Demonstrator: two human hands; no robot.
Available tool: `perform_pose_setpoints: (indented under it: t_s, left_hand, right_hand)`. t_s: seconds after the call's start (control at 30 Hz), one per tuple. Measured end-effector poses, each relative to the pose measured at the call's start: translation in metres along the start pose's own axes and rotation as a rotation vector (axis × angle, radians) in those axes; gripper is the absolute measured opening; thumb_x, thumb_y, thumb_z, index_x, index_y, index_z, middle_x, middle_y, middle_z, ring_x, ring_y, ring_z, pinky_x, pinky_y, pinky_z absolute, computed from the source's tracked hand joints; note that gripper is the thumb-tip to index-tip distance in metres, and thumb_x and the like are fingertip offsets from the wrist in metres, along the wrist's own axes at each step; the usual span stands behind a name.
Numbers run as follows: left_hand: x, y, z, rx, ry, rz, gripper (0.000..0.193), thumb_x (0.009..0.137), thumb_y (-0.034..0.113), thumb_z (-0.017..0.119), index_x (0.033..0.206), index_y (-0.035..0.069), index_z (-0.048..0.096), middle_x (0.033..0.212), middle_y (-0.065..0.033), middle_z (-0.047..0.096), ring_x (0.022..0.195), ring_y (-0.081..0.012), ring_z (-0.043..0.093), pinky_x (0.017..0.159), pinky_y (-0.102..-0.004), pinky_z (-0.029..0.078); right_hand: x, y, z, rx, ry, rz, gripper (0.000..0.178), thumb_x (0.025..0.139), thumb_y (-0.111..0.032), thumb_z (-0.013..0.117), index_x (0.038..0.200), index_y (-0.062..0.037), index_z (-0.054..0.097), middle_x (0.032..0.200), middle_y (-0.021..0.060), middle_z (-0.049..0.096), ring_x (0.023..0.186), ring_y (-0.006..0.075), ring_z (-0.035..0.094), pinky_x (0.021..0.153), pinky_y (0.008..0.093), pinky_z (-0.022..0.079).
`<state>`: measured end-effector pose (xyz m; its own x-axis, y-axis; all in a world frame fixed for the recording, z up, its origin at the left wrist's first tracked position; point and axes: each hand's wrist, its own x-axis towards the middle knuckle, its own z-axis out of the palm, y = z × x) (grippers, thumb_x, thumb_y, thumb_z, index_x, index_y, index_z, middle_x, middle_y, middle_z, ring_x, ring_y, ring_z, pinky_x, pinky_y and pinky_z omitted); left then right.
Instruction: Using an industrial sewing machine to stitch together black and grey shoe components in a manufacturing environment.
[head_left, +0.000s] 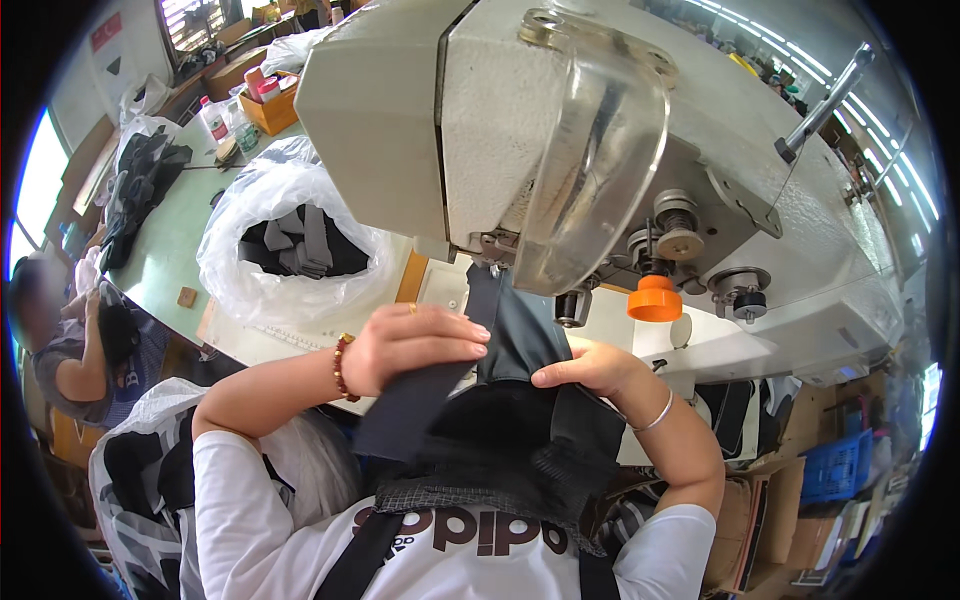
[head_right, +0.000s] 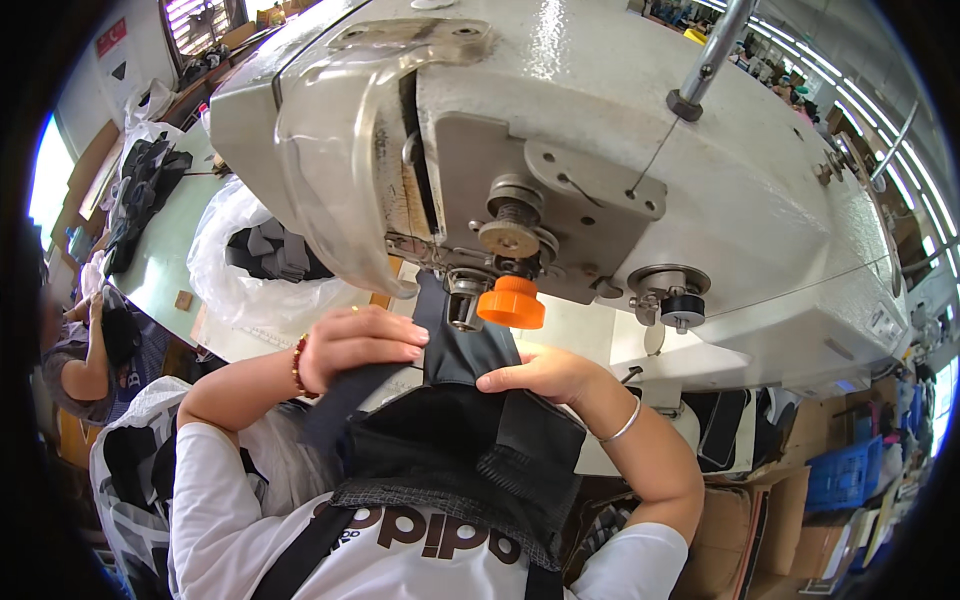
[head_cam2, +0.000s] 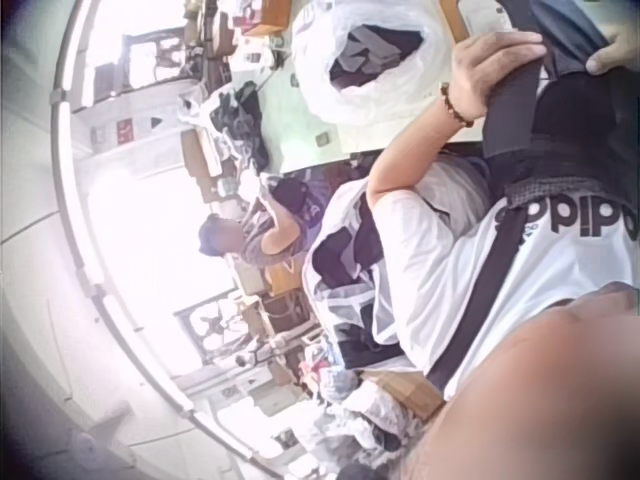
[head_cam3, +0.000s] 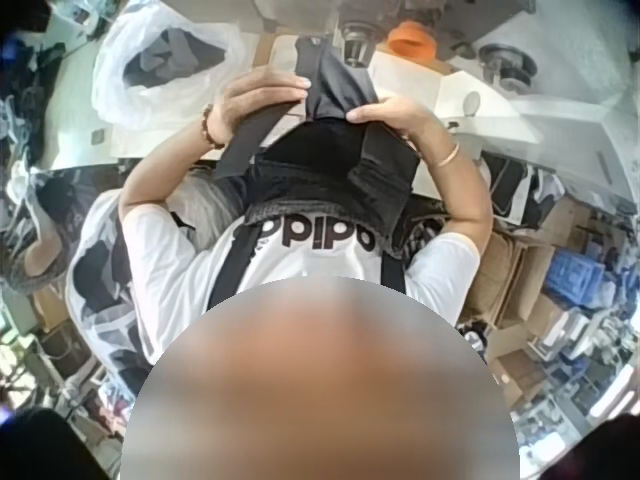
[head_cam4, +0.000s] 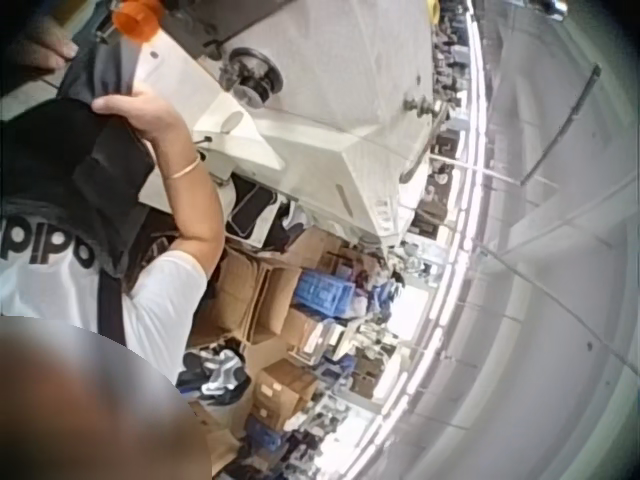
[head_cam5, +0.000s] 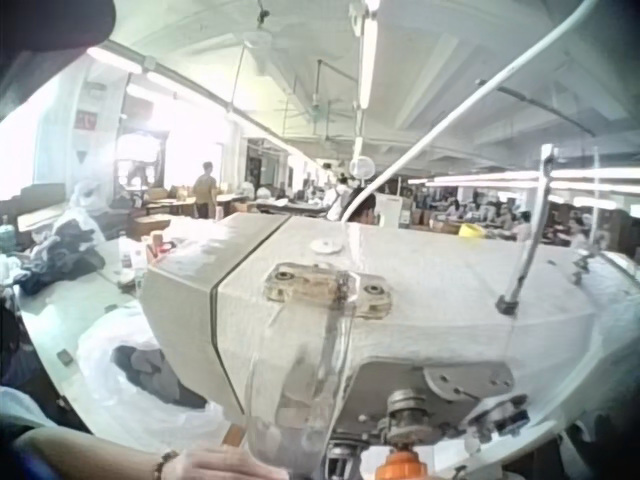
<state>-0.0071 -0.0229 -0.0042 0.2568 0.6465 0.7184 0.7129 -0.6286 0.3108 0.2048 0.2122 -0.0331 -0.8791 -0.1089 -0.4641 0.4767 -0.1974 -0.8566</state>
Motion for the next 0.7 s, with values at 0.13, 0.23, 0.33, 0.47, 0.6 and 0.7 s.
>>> perform_pose_setpoints:
  t_s: [0.13, 0.23, 0.33, 0.47, 0.6, 0.7]
  left_hand:
    - [0.004, 0.014, -0.015, 0.022, 0.148, -0.067, 0.029, 0.093, 0.015, 0.067, 0.113, -0.004, 0.074, 0.113, -0.018, 0.077, 0.104, -0.0344, 0.076, 0.09, -0.0435, 0.062]
    - [0.004, 0.02, -0.016, 0.092, -0.008, 0.004, 0.028, 0.092, 0.014, 0.067, 0.114, -0.003, 0.075, 0.115, -0.0175, 0.076, 0.107, -0.0343, 0.076, 0.092, -0.043, 0.062]
    - [0.0, 0.023, -0.005, 0.292, -0.112, 0.132, 0.029, 0.09, 0.011, 0.068, 0.115, -0.001, 0.075, 0.116, -0.019, 0.075, 0.109, -0.0332, 0.075, 0.092, -0.0434, 0.064]
    - [-0.007, 0.023, 0.0, 0.327, -0.128, 0.147, 0.031, 0.087, 0.009, 0.07, 0.115, -0.001, 0.076, 0.117, -0.021, 0.073, 0.11, -0.0339, 0.074, 0.092, -0.0442, 0.065]
    - [-0.009, 0.023, -0.001, 0.306, -0.172, 0.125, 0.033, 0.085, 0.01, 0.07, 0.116, -0.001, 0.076, 0.119, -0.0218, 0.072, 0.111, -0.0348, 0.074, 0.093, -0.0441, 0.065]
    - [-0.007, 0.023, -0.002, 0.304, -0.17, 0.142, 0.034, 0.085, 0.01, 0.07, 0.117, -0.001, 0.076, 0.119, -0.0223, 0.072, 0.112, -0.035, 0.074, 0.094, -0.0438, 0.065]
  right_hand:
    - [0.003, 0.006, 0.001, 0.039, -0.023, -0.044, 0.048, 0.094, -0.015, 0.078, 0.137, 0.0022, 0.064, 0.126, 0.0077, 0.071, 0.113, 0.0149, 0.066, 0.099, 0.0308, 0.053]
    - [0.003, 0.01, 0.001, 0.086, -0.045, -0.063, 0.049, 0.094, -0.015, 0.077, 0.137, 0.0027, 0.063, 0.126, 0.0086, 0.071, 0.112, 0.0159, 0.067, 0.098, 0.032, 0.054]
    - [0.0, 0.01, 0.005, 0.12, -0.028, -0.045, 0.048, 0.093, -0.013, 0.077, 0.136, 0.0028, 0.063, 0.126, 0.0093, 0.071, 0.112, 0.0166, 0.067, 0.097, 0.0332, 0.056]
    - [-0.005, 0.008, 0.012, 0.174, 0.004, -0.003, 0.049, 0.091, -0.008, 0.075, 0.136, 0.0024, 0.063, 0.125, 0.01, 0.071, 0.111, 0.0168, 0.068, 0.096, 0.0335, 0.056]
    - [-0.004, 0.009, 0.015, 0.163, -0.017, 0.026, 0.064, 0.083, -0.005, 0.074, 0.143, 0.0048, 0.056, 0.133, 0.0135, 0.067, 0.12, 0.0221, 0.064, 0.106, 0.0366, 0.05]
    - [-0.003, 0.014, 0.016, 0.185, -0.015, 0.038, 0.065, 0.082, -0.004, 0.073, 0.143, 0.0047, 0.056, 0.134, 0.0142, 0.066, 0.12, 0.0228, 0.064, 0.105, 0.0366, 0.05]
